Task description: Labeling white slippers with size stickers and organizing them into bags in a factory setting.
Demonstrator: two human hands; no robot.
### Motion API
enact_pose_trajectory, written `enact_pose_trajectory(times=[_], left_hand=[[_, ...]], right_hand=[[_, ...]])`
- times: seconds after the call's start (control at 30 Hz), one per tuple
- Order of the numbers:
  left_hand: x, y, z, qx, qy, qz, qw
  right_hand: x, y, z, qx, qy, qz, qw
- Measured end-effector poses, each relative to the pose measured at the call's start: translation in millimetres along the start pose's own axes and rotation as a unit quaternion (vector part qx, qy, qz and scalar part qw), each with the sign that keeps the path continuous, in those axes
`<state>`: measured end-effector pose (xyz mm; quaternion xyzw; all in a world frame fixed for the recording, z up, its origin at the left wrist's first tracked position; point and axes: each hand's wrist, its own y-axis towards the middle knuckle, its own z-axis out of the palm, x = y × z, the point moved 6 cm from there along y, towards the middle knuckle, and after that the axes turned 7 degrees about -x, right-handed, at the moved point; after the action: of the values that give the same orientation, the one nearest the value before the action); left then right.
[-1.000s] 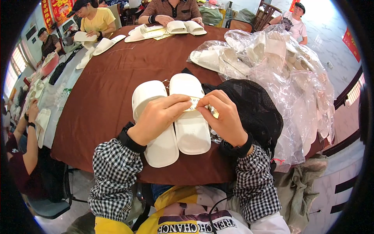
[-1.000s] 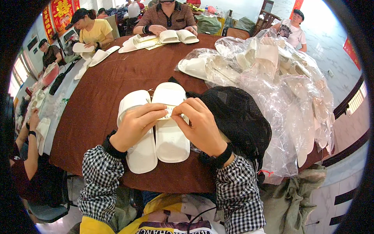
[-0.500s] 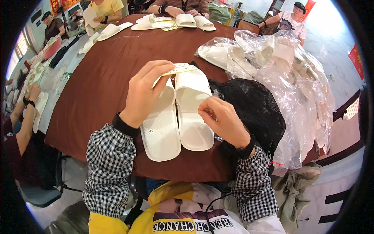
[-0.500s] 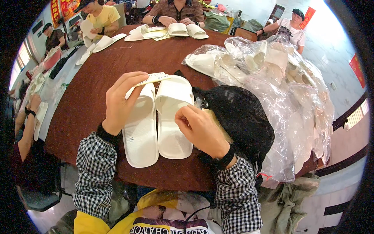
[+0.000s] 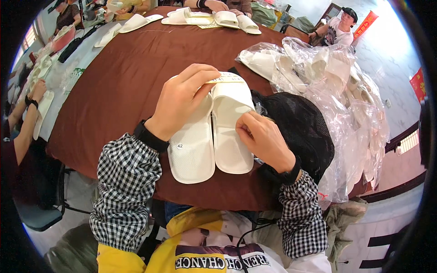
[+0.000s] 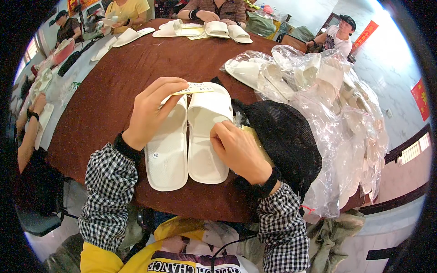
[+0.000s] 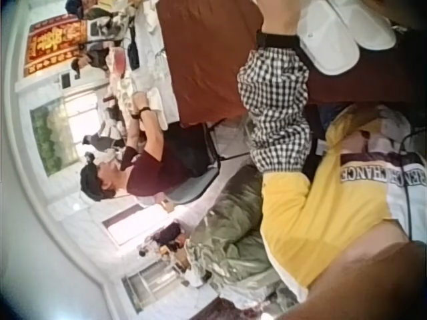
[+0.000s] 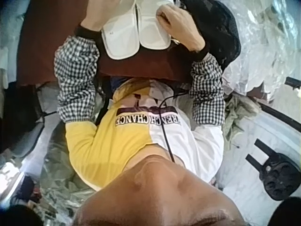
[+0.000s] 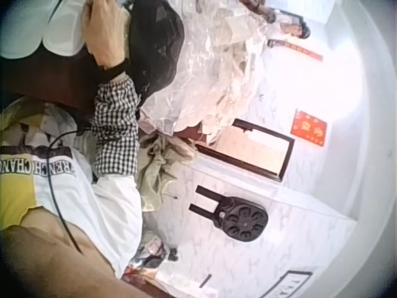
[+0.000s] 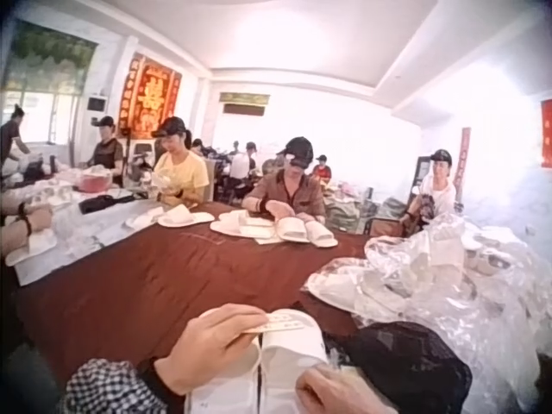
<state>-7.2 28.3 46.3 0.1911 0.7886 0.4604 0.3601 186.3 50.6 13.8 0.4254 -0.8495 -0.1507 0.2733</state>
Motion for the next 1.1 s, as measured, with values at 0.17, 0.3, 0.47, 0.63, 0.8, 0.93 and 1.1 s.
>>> enact_pose_trajectory(times=[0.17,0.3,0.47,0.63,0.8,0.93,1.1], left_hand=[[2,-2,2,0.007,0.004,0.0,1.0],[2,-2,3,0.009,0.008,0.0,1.0],[1,-2,4,0.009,0.015,0.005,1.0],[-1,-1,4,0.013,0.019,0.004,1.0],[2,-1,4,0.018,0.016,-0.004,1.0],[2,-2,6,0.02,0.012,0.004,1.0],[4,-2,6,0.021,0.013,0.001,1.0]], right_hand=[[7,-2,2,0.037,-0.022,-0.019,0.999],[6,0,-2,0.023,-0.011,-0.016,1.0],[-5,-2,-4,0.048,0.054,0.031,0.997],[-9,-4,-7,0.029,0.087,0.055,0.994],[4,-8,-11,0.022,0.007,-0.015,1.0],[7,-10,-10,0.026,-0.002,0.001,1.0],[7,-12,-9,0.015,-0.035,0.015,0.999]])
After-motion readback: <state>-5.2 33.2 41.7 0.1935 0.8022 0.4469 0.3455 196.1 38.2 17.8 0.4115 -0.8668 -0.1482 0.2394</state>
